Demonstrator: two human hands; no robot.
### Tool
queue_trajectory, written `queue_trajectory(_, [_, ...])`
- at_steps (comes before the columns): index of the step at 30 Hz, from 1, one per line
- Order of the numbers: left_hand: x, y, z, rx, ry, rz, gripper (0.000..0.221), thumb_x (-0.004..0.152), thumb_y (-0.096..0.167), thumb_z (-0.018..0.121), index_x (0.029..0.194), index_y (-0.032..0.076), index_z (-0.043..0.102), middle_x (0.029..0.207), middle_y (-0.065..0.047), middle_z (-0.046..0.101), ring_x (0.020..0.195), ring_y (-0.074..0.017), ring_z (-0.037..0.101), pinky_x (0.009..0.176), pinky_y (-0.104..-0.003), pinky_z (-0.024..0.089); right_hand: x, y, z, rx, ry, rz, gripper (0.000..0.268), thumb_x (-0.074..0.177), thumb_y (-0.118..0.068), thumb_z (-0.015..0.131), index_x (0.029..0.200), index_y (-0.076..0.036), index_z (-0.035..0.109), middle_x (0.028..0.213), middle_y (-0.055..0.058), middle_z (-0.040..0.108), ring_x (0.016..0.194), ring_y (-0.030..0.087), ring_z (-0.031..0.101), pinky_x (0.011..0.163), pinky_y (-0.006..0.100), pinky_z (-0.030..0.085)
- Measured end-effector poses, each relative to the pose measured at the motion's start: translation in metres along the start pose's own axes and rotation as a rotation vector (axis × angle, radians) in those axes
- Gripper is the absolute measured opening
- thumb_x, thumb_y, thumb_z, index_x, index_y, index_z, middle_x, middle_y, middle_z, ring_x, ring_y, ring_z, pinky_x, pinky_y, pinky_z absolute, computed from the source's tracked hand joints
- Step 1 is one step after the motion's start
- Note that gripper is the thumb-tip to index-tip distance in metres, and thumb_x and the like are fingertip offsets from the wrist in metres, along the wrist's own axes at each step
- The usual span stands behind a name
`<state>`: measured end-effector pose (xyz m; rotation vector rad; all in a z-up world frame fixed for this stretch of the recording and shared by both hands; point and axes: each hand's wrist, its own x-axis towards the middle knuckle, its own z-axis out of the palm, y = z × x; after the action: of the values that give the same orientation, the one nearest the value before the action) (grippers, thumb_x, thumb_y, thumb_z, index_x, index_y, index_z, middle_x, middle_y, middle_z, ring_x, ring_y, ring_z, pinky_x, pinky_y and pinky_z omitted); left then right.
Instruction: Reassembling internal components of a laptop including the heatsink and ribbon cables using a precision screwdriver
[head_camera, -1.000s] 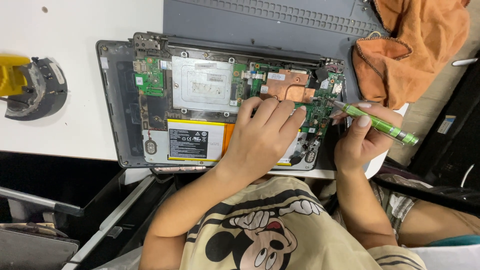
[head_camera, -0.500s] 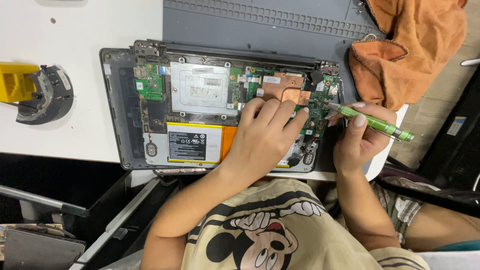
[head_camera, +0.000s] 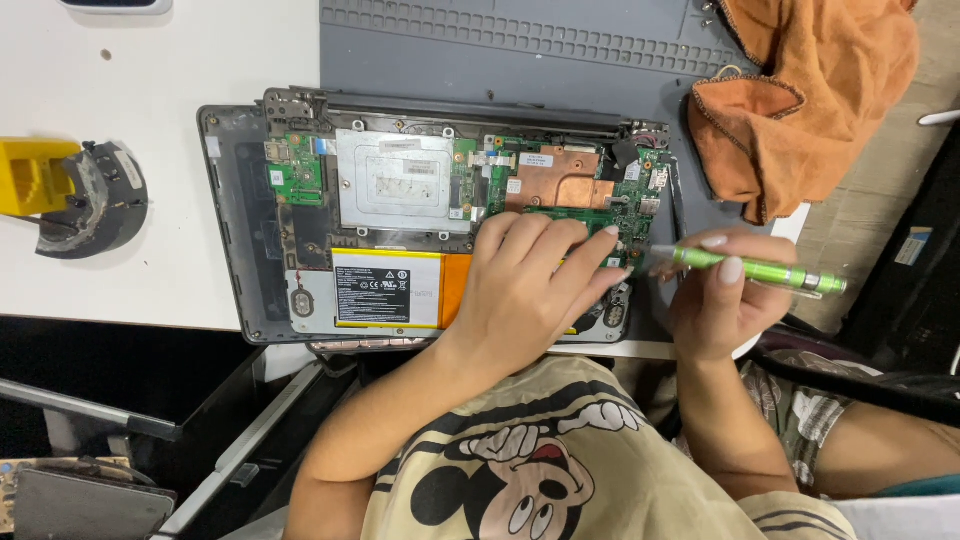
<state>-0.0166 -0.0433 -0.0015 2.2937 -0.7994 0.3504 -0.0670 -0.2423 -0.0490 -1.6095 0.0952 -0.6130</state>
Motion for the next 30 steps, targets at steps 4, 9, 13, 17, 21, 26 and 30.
queue_trajectory(4, [-0.005, 0.007, -0.001, -0.133, -0.023, 0.005, 0.029, 0.104, 0.036, 0.076, 0.114, 0.010, 0.072, 0.100, -0.003, 0.066, 0.094, -0.0245, 0.061, 0.083, -0.039, 0.043, -0.008, -0.022, -0.006, 0.040, -0.129, -0.010, 0.025, 0.111, -0.028, 0.051, 0.105, -0.004, 0.045, 0.069, 0.022, 0.052, 0.047, 0.026, 0.053, 0.048, 0.032, 0.048])
queue_trajectory(9, [-0.010, 0.018, 0.001, -0.319, -0.017, 0.012, 0.011, 0.106, 0.020, 0.071, 0.100, 0.011, 0.072, 0.094, -0.001, 0.067, 0.086, -0.0242, 0.057, 0.080, -0.038, 0.038, -0.018, -0.030, -0.021, 0.059, -0.109, 0.012, 0.026, 0.110, -0.031, 0.053, 0.102, -0.007, 0.047, 0.065, 0.016, 0.048, 0.047, 0.026, 0.056, 0.046, 0.034, 0.049])
queue_trajectory(13, [-0.018, 0.027, 0.005, -0.323, -0.048, 0.020, 0.013, 0.105, 0.021, 0.075, 0.097, 0.011, 0.071, 0.092, -0.001, 0.068, 0.090, -0.0236, 0.061, 0.082, -0.038, 0.039, -0.014, -0.037, -0.030, 0.034, -0.044, 0.013, 0.026, 0.111, -0.032, 0.051, 0.103, -0.007, 0.047, 0.063, 0.014, 0.046, 0.046, 0.023, 0.052, 0.047, 0.033, 0.048])
queue_trajectory(17, [-0.026, 0.033, 0.012, -0.280, -0.031, 0.060, 0.017, 0.105, 0.023, 0.076, 0.095, 0.010, 0.069, 0.087, -0.001, 0.061, 0.085, -0.0250, 0.057, 0.078, -0.039, 0.039, -0.017, -0.043, -0.041, -0.083, -0.025, 0.228, 0.028, 0.115, -0.034, 0.051, 0.115, -0.007, 0.044, 0.063, 0.019, 0.046, 0.052, 0.027, 0.055, 0.045, 0.032, 0.046])
queue_trajectory(21, [-0.025, 0.032, 0.007, -0.179, 0.009, 0.118, 0.026, 0.109, 0.025, 0.070, 0.089, 0.010, 0.064, 0.081, -0.002, 0.054, 0.080, -0.0234, 0.053, 0.073, -0.036, 0.039, -0.020, -0.064, -0.033, -0.203, -0.308, 0.246, 0.030, 0.092, -0.007, 0.073, 0.100, -0.008, 0.044, 0.088, 0.030, 0.069, 0.081, 0.033, 0.076, 0.079, 0.034, 0.061])
queue_trajectory(26, [-0.029, 0.034, 0.002, -0.036, 0.067, 0.161, 0.025, 0.112, 0.015, 0.058, 0.090, 0.009, 0.067, 0.078, -0.001, 0.051, 0.075, -0.0206, 0.050, 0.067, -0.034, 0.035, -0.022, -0.076, -0.026, -0.261, -0.395, 0.279, 0.039, 0.084, 0.000, 0.079, 0.097, -0.010, 0.043, 0.097, 0.026, 0.073, 0.093, 0.032, 0.079, 0.087, 0.034, 0.064])
queue_trajectory(30, [-0.031, 0.035, -0.002, 0.096, 0.098, 0.192, 0.026, 0.108, 0.002, 0.055, 0.086, 0.007, 0.068, 0.077, -0.002, 0.051, 0.073, -0.0202, 0.047, 0.065, -0.032, 0.033, -0.024, -0.089, -0.014, -0.306, -0.376, 0.319, 0.034, 0.087, 0.006, 0.076, 0.094, -0.007, 0.045, 0.100, 0.026, 0.075, 0.098, 0.032, 0.081, 0.090, 0.034, 0.066])
